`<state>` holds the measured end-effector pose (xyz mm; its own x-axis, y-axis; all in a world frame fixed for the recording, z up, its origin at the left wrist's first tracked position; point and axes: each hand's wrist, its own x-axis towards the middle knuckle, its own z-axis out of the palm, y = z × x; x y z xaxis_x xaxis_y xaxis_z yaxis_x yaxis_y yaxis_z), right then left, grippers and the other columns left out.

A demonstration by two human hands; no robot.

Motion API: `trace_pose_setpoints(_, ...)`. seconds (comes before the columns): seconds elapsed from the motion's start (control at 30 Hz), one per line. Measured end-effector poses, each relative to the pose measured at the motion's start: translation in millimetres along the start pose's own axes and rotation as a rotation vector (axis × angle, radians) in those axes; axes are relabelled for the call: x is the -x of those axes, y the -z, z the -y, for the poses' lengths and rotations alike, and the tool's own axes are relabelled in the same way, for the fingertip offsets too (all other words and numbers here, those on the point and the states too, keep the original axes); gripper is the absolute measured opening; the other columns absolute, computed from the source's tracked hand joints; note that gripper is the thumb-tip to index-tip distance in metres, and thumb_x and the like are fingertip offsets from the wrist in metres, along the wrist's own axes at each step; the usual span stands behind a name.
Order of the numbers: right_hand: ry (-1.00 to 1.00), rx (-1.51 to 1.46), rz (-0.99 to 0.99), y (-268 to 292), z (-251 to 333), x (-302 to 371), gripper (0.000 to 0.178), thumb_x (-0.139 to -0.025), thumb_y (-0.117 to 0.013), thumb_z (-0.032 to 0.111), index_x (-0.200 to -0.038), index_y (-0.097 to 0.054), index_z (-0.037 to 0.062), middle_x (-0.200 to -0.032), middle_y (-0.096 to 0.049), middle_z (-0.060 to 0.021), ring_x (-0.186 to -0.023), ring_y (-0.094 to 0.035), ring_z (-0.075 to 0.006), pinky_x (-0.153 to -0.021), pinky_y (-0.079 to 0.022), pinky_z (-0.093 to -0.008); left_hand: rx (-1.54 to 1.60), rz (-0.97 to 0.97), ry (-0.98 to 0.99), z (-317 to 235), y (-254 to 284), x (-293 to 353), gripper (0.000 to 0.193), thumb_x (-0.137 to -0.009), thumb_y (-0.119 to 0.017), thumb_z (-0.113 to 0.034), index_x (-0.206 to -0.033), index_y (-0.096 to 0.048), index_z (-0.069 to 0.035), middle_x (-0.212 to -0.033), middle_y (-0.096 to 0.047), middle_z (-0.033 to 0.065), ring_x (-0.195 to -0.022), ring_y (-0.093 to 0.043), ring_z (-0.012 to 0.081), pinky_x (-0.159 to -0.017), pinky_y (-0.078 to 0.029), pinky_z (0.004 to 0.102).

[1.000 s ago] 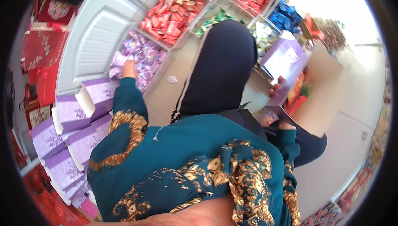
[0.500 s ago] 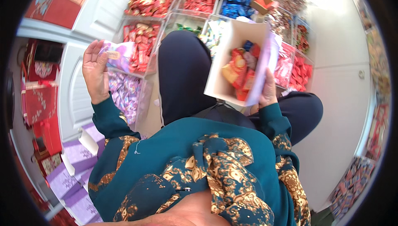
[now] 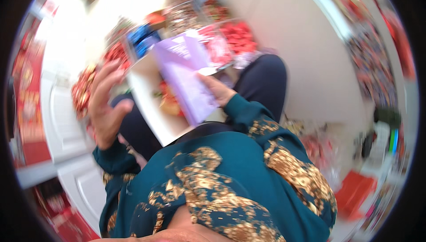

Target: The person sits on the floor and packs assorted wrapped candies into purple gift boxes. They open each box, place candies inside from nearby bins, and close the boxes, repeating the process for multiple units.

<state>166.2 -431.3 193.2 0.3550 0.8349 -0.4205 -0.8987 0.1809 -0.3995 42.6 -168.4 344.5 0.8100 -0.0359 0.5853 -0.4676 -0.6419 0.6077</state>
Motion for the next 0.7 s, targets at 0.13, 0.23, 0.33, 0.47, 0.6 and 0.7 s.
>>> trace_pose_setpoints(0.13, 0.017, 0.419, -0.201, -6.0, 10.4, 13.6, 0.054, -0.095, -0.052, 0.047, -0.130, -0.052, 0.0051, -0.116, -0.064, -0.0022, -0.092, -0.065, -0.0080, -0.075, -0.054, -0.0218, 0.084, 0.302, -0.126, 10.3, -18.3, -30.2, 0.061, -0.062, -0.078, -0.048, -0.102, -0.068, -0.003, -0.127, -0.054, 0.0159, -0.104, -0.059, 0.0289, -0.082, -0.049, 0.0351)
trace_pose_setpoints(0.23, -0.021, 0.475, -0.162, -10.2, 26.2, 36.2, 0.057, -0.095, -0.048, 0.052, -0.125, -0.055, 0.0038, -0.110, -0.065, -0.0023, -0.091, -0.062, -0.0068, -0.078, -0.051, -0.0217, 0.149, 0.291, -0.072, 14.9, -32.8, -39.4, 0.037, -0.066, -0.081, -0.028, -0.086, -0.064, -0.002, -0.124, -0.054, 0.0165, -0.083, -0.061, 0.0219, -0.074, -0.048, 0.0303)
trace_pose_setpoints(0.33, 0.097, 0.905, -0.248, 1.5, 50.4, 55.0, 0.052, -0.097, -0.048, 0.048, -0.115, -0.061, 0.0019, -0.103, -0.065, -0.0030, -0.091, -0.060, -0.0096, -0.080, -0.048, -0.0253, 0.185, 0.191, -0.194, 23.7, -63.2, -46.1, 0.020, -0.067, -0.077, -0.006, -0.078, -0.061, -0.001, -0.120, -0.056, 0.0161, -0.079, -0.060, 0.0203, -0.070, -0.046, 0.0285)
trace_pose_setpoints(0.47, 1.069, 0.903, -0.499, 2.1, 84.7, 136.6, 0.026, -0.093, -0.058, 0.022, -0.108, -0.058, 0.0011, -0.087, -0.060, -0.0039, -0.078, -0.059, -0.0085, -0.075, -0.051, -0.0248, 0.083, 0.161, -0.379, -11.6, -109.1, -74.9, 0.016, -0.070, -0.073, -0.001, -0.075, -0.059, -0.001, -0.103, -0.062, 0.0130, -0.081, -0.058, 0.0222, -0.069, -0.045, 0.0297)
trace_pose_setpoints(0.6, 1.657, 0.934, -0.664, -11.5, 59.7, 248.8, 0.028, -0.091, -0.064, 0.020, -0.113, -0.057, 0.0049, -0.095, -0.062, -0.0058, -0.092, -0.060, -0.0150, -0.085, -0.048, -0.0316, 0.000, 0.212, -0.535, -71.5, -159.9, -100.6, 0.011, -0.078, -0.068, 0.002, -0.076, -0.058, -0.001, -0.088, -0.063, 0.0100, -0.077, -0.056, 0.0185, -0.059, -0.040, 0.0256)
trace_pose_setpoints(0.7, 1.860, 1.605, -0.637, -14.6, 27.9, 277.2, 0.030, -0.084, -0.070, 0.020, -0.108, -0.057, 0.0076, -0.096, -0.061, -0.0068, -0.094, -0.060, -0.0222, -0.086, -0.048, -0.0368, -0.001, 0.201, -0.601, -94.0, -201.3, -100.1, 0.009, -0.080, -0.067, 0.003, -0.078, -0.059, 0.000, -0.091, -0.064, 0.0100, -0.076, -0.059, 0.0178, -0.059, -0.043, 0.0245)
